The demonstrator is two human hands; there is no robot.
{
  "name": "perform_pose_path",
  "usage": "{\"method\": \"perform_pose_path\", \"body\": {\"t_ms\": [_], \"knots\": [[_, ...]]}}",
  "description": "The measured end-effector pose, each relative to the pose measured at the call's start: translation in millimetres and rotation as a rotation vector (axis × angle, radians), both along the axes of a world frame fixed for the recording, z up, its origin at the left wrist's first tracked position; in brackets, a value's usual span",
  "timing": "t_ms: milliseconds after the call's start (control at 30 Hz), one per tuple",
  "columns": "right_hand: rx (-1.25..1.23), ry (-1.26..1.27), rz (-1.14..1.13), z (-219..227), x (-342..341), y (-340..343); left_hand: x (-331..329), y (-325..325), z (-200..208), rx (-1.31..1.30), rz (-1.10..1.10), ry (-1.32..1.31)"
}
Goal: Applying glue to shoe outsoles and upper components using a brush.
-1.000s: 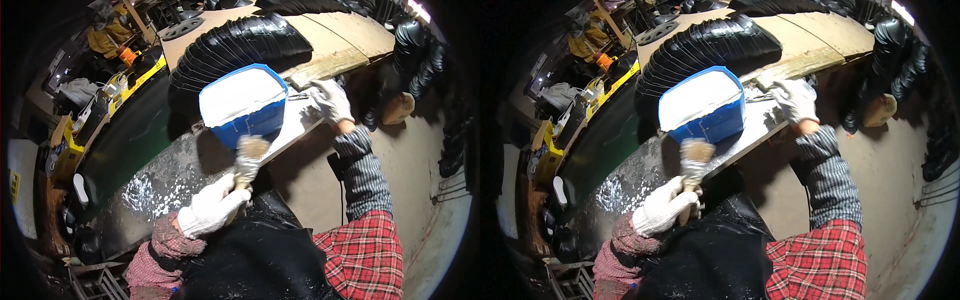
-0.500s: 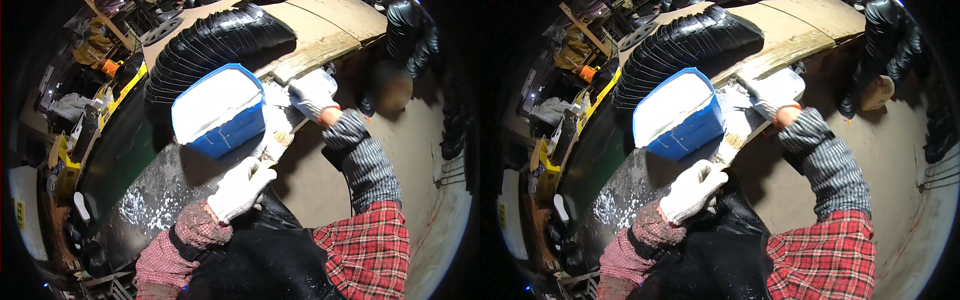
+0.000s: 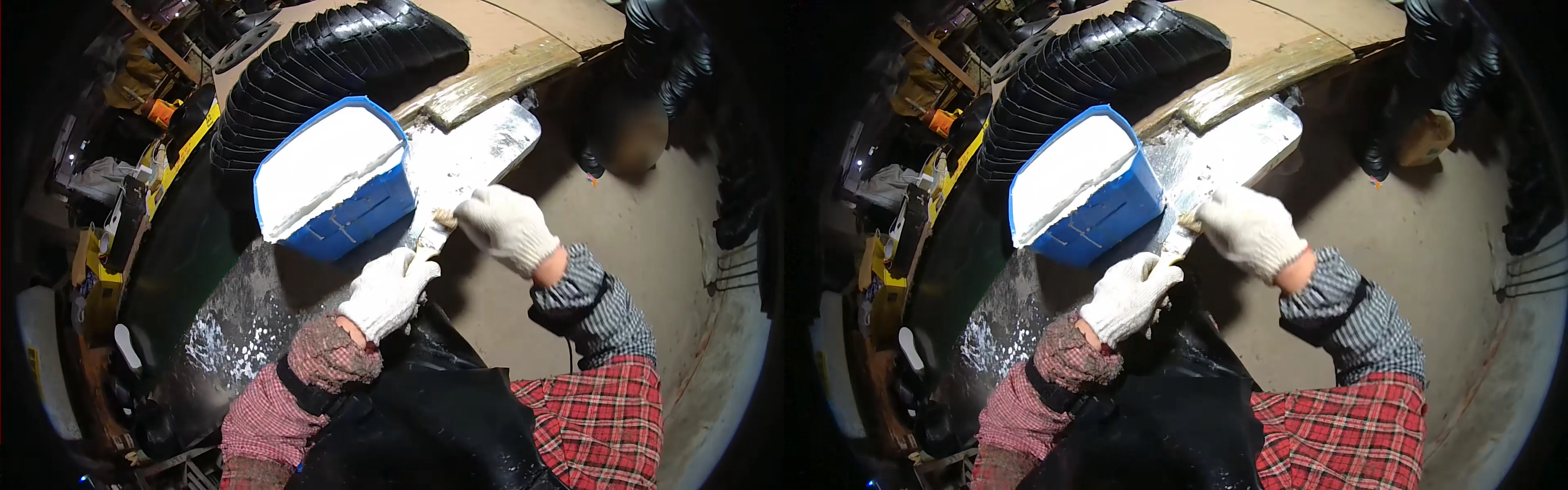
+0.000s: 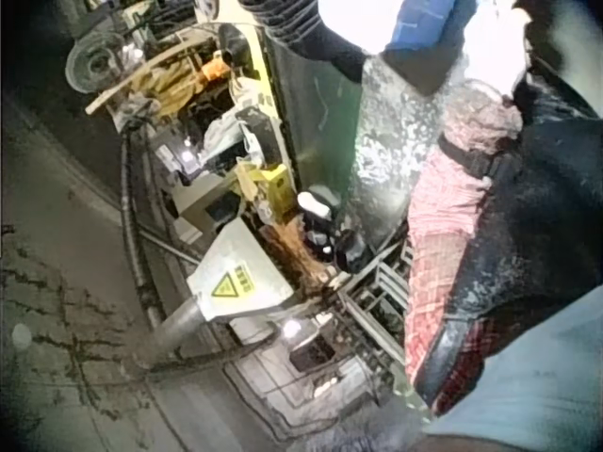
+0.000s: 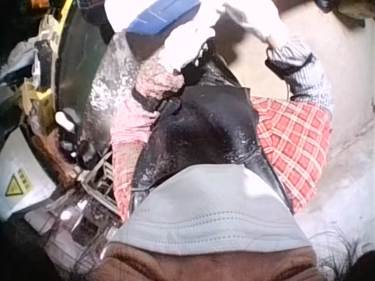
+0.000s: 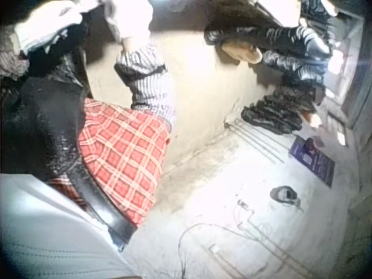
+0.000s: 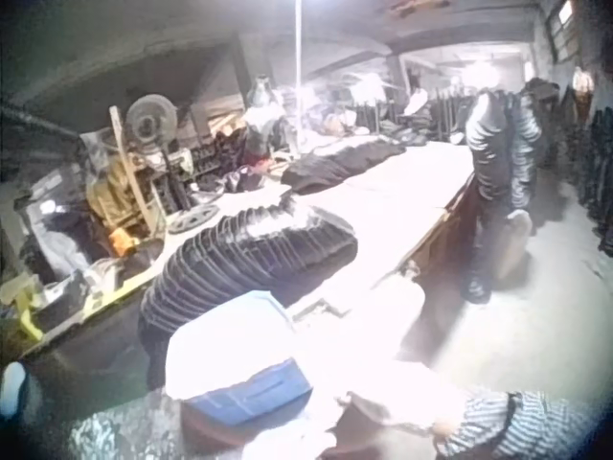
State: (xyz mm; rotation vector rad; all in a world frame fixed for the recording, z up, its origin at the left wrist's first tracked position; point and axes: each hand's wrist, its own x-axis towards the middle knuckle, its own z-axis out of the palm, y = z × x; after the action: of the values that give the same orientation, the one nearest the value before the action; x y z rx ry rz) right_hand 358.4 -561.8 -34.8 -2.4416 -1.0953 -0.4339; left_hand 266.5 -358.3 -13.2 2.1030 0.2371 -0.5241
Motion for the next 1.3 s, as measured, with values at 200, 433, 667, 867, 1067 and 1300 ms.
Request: {"method": "perform_pose_path", "body": {"t_ms": [200,433,667,867,1067,1300], "knots": [[-0.039,-0.094,0.008,3,-10,17,-4,7,-4,-0.077,0.018,0.058],[-0.092,-0.103,-0.003,-11,-12,21,-3,15,-10,-0.194,0.05,0.128],[-0.071,-0.098,-0.052,-10,-17,15,-6,13,-12,-0.161,0.075,0.036],[-0.074,-0.143,-0.104,-6,-12,16,-6,12,-11,-0.143,0.086,0.08],[-0.063,-0.147,-0.143,-3,-9,18,-11,10,-1,-0.164,0.108,0.112],[0.132,-0.173,-0.239,10,32,-3,-36,22,5,-0.032,0.01,-0.284]]}}
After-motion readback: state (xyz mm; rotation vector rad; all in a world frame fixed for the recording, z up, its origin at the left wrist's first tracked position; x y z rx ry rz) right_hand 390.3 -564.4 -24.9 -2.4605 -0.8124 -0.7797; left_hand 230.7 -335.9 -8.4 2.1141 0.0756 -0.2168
